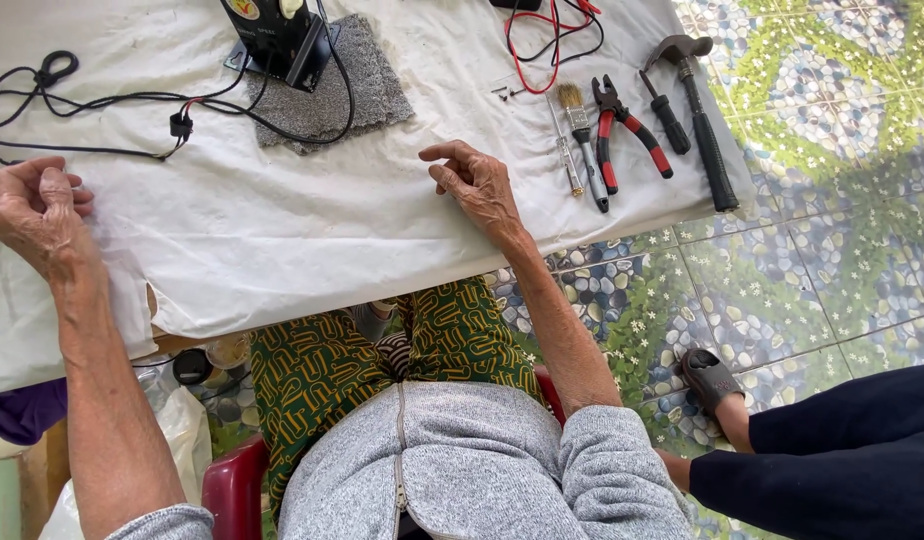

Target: A person is seen adjusting and inspecting a small motor device on a workbench, rotating it to examine different angles and using a small tool to probe components.

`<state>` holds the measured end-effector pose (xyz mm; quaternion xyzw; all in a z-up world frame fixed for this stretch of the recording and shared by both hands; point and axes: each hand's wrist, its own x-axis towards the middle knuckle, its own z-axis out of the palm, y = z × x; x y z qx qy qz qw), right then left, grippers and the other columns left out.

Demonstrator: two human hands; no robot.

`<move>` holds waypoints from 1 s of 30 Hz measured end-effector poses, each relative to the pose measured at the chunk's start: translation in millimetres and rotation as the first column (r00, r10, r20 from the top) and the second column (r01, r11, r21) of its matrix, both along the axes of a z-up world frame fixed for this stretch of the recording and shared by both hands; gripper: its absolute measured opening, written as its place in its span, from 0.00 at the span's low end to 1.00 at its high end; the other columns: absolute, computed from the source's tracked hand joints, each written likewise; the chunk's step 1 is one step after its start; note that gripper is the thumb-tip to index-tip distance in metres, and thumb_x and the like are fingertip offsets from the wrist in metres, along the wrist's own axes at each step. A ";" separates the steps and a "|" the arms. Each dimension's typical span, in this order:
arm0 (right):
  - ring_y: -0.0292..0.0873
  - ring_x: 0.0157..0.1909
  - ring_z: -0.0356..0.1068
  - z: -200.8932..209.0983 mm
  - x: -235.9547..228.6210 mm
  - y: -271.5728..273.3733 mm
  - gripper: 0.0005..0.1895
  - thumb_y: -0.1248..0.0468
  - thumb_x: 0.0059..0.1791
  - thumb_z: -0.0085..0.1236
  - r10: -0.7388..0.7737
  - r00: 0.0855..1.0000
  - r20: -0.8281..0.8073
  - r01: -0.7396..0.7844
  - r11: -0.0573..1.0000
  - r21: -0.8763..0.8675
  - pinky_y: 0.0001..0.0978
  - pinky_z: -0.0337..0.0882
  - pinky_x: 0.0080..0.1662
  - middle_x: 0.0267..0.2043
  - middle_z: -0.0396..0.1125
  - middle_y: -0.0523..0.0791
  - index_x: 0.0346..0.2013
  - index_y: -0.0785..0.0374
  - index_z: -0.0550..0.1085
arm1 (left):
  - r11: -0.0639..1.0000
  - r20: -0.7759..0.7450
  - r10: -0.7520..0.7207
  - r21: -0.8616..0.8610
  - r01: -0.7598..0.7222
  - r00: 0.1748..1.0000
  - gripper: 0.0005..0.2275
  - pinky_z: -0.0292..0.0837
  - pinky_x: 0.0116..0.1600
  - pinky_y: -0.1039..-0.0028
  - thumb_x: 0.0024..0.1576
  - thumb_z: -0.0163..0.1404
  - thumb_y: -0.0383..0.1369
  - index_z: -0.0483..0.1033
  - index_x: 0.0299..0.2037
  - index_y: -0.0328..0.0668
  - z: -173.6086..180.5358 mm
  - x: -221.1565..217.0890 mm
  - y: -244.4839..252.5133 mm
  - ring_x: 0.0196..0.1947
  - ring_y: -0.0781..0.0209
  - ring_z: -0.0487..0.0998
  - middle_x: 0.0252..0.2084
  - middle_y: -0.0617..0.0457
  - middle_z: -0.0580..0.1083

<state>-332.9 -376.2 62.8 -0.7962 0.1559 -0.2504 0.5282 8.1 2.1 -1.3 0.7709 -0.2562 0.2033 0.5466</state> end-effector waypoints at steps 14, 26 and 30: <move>0.30 0.24 0.59 8.9 -10.2 -34.1 0.18 0.65 0.61 0.48 -0.003 0.915 0.404 -0.108 0.962 0.250 0.18 0.59 0.21 0.34 0.70 0.40 0.67 0.65 0.66 | 0.999 0.036 -0.020 0.029 0.019 0.999 0.07 0.73 0.32 0.74 0.72 0.45 0.19 0.78 0.53 0.27 9.0 -9.5 -2.9 0.31 0.59 0.77 0.38 0.43 0.76; 0.38 0.33 0.78 21.7 51.4 60.0 0.15 0.67 0.54 0.60 0.443 0.894 0.065 -0.395 0.848 -0.354 0.25 0.84 0.37 0.38 0.76 0.46 0.55 0.57 0.72 | 1.000 -0.042 0.013 0.011 -0.012 0.999 0.07 0.74 0.32 0.76 0.71 0.46 0.22 0.78 0.52 0.32 14.5 -12.1 -5.8 0.32 0.62 0.78 0.39 0.47 0.77; 0.34 0.31 0.76 42.8 49.2 85.3 0.13 0.56 0.55 0.57 0.596 0.803 -0.029 -0.559 0.735 -0.384 0.28 0.69 0.39 0.43 0.78 0.39 0.54 0.49 0.73 | 1.000 -0.011 0.001 0.012 -0.001 1.000 0.07 0.73 0.33 0.75 0.72 0.46 0.21 0.77 0.53 0.29 16.1 -16.5 -6.1 0.33 0.60 0.78 0.40 0.45 0.76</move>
